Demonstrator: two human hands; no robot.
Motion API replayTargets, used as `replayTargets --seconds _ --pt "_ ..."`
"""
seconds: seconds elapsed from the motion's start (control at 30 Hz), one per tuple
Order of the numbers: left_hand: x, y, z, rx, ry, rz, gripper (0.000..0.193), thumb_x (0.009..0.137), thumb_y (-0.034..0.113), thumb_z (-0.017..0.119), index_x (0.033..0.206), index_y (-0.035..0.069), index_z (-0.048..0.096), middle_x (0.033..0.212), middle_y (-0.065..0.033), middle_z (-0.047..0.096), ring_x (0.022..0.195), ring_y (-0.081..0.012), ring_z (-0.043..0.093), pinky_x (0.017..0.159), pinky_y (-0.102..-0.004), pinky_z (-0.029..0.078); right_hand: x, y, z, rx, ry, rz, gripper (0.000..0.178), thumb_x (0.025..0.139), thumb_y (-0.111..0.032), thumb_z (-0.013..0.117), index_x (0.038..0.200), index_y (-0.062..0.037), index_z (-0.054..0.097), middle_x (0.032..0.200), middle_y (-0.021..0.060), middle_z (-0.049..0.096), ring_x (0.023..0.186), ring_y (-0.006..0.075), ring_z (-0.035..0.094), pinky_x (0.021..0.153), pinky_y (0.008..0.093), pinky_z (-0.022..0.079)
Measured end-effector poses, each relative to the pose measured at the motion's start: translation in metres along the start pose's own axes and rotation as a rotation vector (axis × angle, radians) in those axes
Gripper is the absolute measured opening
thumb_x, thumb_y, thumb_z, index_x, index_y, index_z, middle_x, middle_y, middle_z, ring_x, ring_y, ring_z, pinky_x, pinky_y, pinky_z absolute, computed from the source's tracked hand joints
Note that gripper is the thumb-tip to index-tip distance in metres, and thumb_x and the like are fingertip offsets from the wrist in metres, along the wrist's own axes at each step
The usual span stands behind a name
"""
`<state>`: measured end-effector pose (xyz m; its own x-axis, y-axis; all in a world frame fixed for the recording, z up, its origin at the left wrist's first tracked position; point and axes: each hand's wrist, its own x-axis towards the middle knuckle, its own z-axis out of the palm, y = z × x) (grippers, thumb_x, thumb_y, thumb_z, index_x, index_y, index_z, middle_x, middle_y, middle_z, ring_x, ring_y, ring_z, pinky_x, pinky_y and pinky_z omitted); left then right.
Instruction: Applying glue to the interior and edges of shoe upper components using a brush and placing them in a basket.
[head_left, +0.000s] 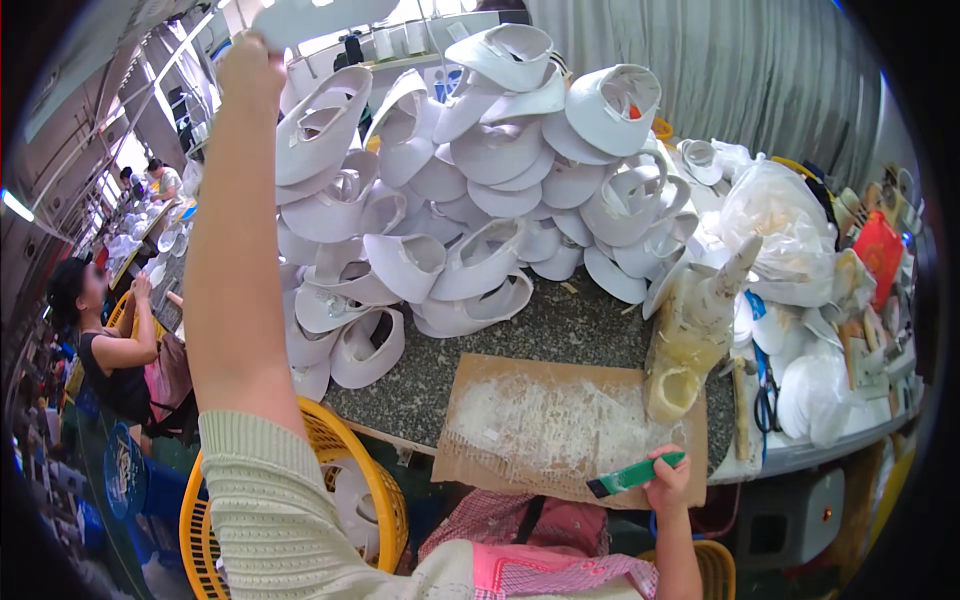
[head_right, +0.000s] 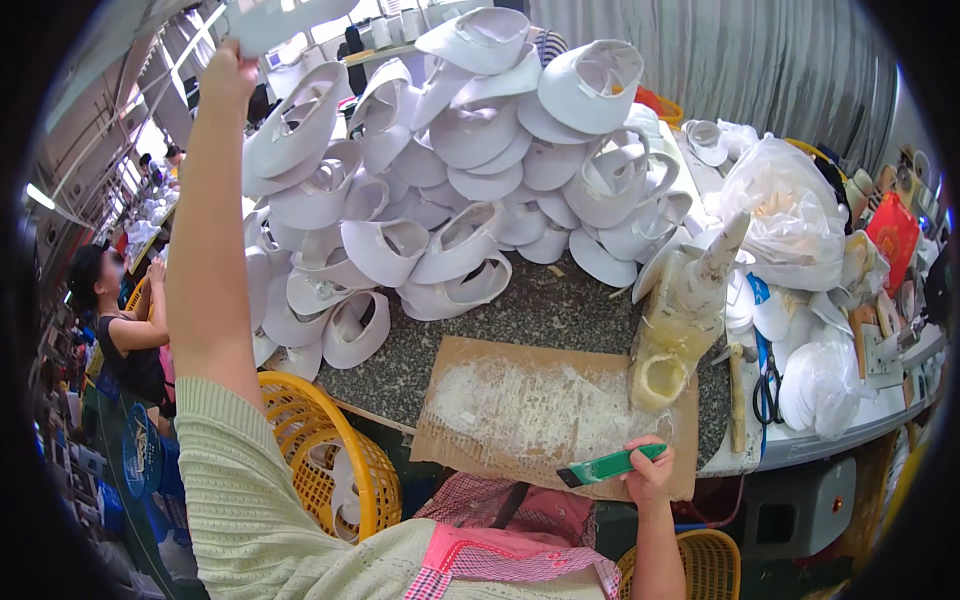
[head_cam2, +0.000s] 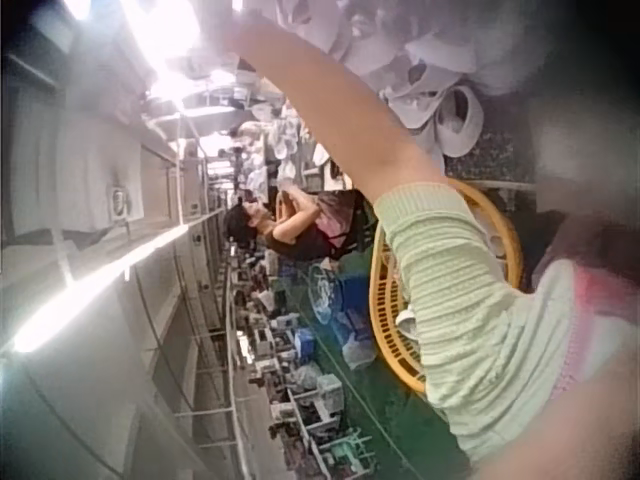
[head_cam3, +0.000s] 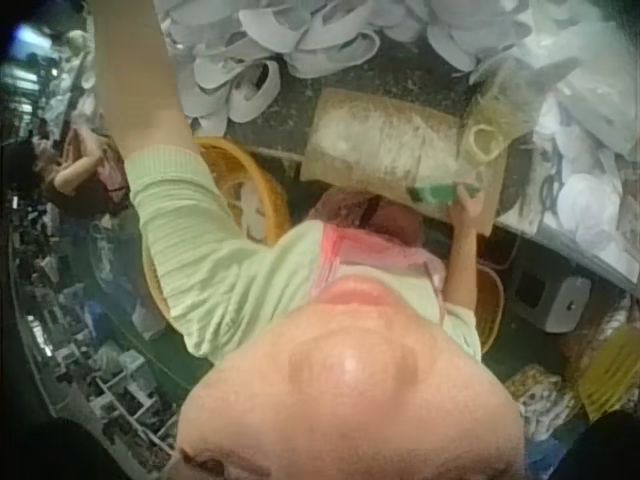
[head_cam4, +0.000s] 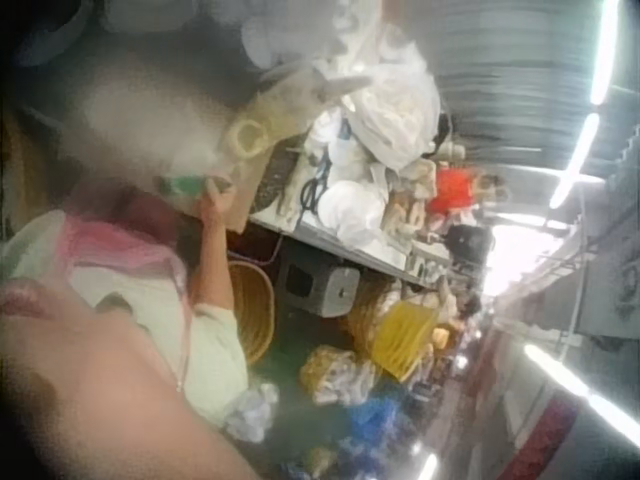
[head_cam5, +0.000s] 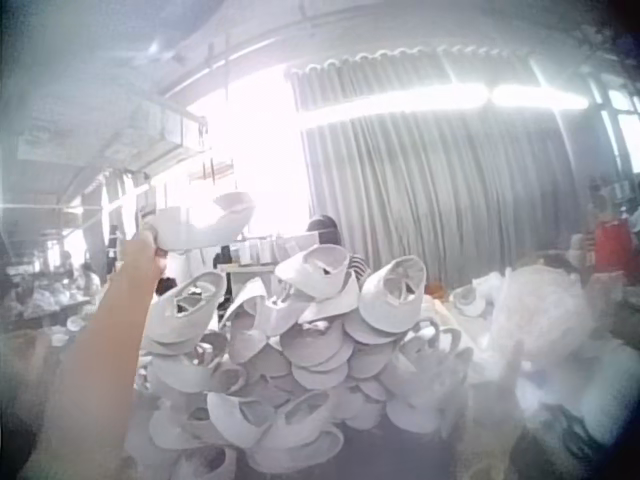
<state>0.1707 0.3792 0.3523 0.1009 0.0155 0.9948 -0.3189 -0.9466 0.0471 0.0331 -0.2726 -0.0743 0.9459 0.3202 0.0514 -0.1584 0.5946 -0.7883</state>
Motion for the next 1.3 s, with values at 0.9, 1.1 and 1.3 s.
replayTargets --seconds 0.9,1.1,1.3 --pt "-0.554 0.190 -0.447 1.205 -0.250 -1.198 0.048 0.072 0.015 0.060 0.117 0.007 0.046 0.102 -0.0187 0.055 0.095 -0.0331 0.052 0.083 -0.0392 0.041 -0.003 0.010 0.026 -0.262 0.147 -0.245 0.021 0.087 -0.021 0.048 0.100 -0.0045 0.045 0.083 0.0054 0.050 0.057 0.0111 0.048 0.045 0.0204 0.037" --pt "-0.609 0.284 -0.540 1.414 -0.398 -1.361 0.036 0.071 0.013 0.051 0.106 0.004 0.054 0.100 -0.0176 0.056 0.092 -0.0336 0.053 0.079 -0.0404 0.042 0.008 0.022 0.045 -0.314 -0.036 -0.169 0.027 0.086 -0.027 0.050 0.103 -0.0060 0.048 0.091 0.0058 0.049 0.067 0.0134 0.046 0.052 0.0232 0.035" --pt "-0.621 0.286 -0.457 0.946 -0.760 -0.967 0.022 0.071 0.016 0.056 0.091 0.008 0.058 0.086 -0.0110 0.057 0.082 -0.0291 0.054 0.071 -0.0368 0.045 0.004 0.041 0.081 -0.353 -0.169 -0.034 0.030 0.088 -0.028 0.045 0.100 -0.0013 0.048 0.082 0.0083 0.047 0.056 0.0135 0.043 0.046 0.0222 0.034"
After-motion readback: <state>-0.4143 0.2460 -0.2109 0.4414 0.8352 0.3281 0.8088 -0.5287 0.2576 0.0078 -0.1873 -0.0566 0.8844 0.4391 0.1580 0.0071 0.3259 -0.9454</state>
